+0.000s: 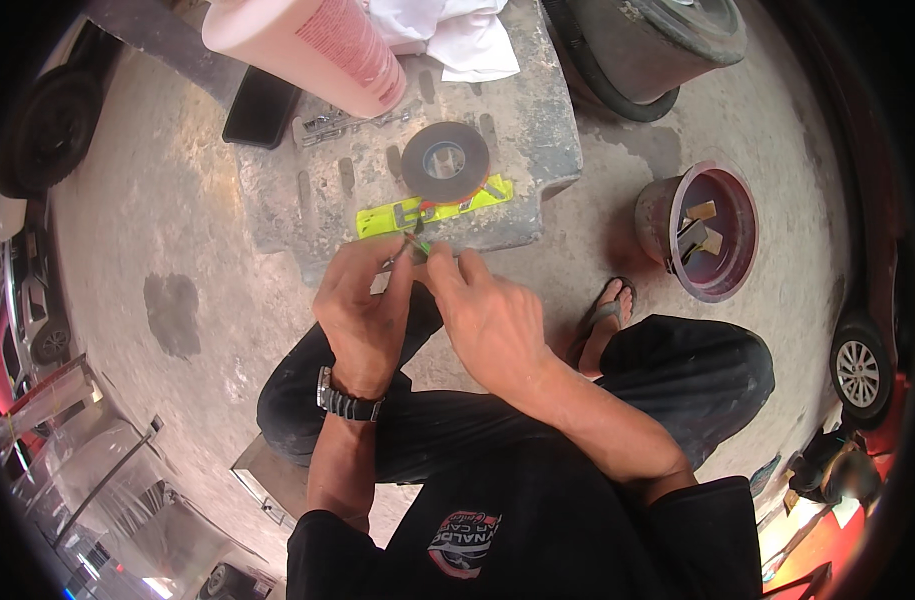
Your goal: The person sits on the floor and handles a small red object, then picks up a roll of black tape and a green utility knife. They cut a strip of tape and apply it to the red object, repeating the process to wrap the object with tape.
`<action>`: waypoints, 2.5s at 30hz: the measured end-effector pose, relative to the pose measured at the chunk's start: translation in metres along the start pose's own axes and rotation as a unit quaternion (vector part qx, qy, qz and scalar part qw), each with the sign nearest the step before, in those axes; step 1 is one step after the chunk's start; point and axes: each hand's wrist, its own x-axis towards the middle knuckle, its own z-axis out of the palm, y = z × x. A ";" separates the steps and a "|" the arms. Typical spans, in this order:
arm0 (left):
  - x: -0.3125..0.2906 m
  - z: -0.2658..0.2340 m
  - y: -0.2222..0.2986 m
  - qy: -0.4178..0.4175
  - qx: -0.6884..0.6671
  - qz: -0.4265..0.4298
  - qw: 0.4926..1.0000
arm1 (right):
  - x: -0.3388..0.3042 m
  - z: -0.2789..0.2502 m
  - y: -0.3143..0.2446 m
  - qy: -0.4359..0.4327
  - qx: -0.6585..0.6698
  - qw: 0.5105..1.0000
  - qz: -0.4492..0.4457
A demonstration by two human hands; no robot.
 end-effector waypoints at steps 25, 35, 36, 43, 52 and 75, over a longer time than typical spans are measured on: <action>0.002 0.005 0.001 0.008 0.096 0.037 0.995 | 0.005 0.010 0.014 0.009 0.272 0.958 0.092; -0.002 0.005 0.001 0.002 0.083 0.002 0.997 | -0.004 0.003 0.006 -0.016 0.101 0.994 0.027; -0.003 0.006 -0.001 0.002 0.073 -0.013 0.997 | -0.005 0.003 0.007 -0.018 0.094 0.995 0.024; -0.002 0.004 0.004 -0.014 0.039 -0.033 0.999 | -0.003 0.002 0.006 -0.008 0.056 0.998 0.004; -0.005 0.006 0.007 -0.002 0.015 -0.022 1.000 | -0.002 0.013 0.008 0.043 0.021 0.999 -0.007; -0.008 0.008 0.011 -0.008 -0.044 -0.071 0.997 | 0.001 0.015 0.005 0.095 0.009 0.995 -0.036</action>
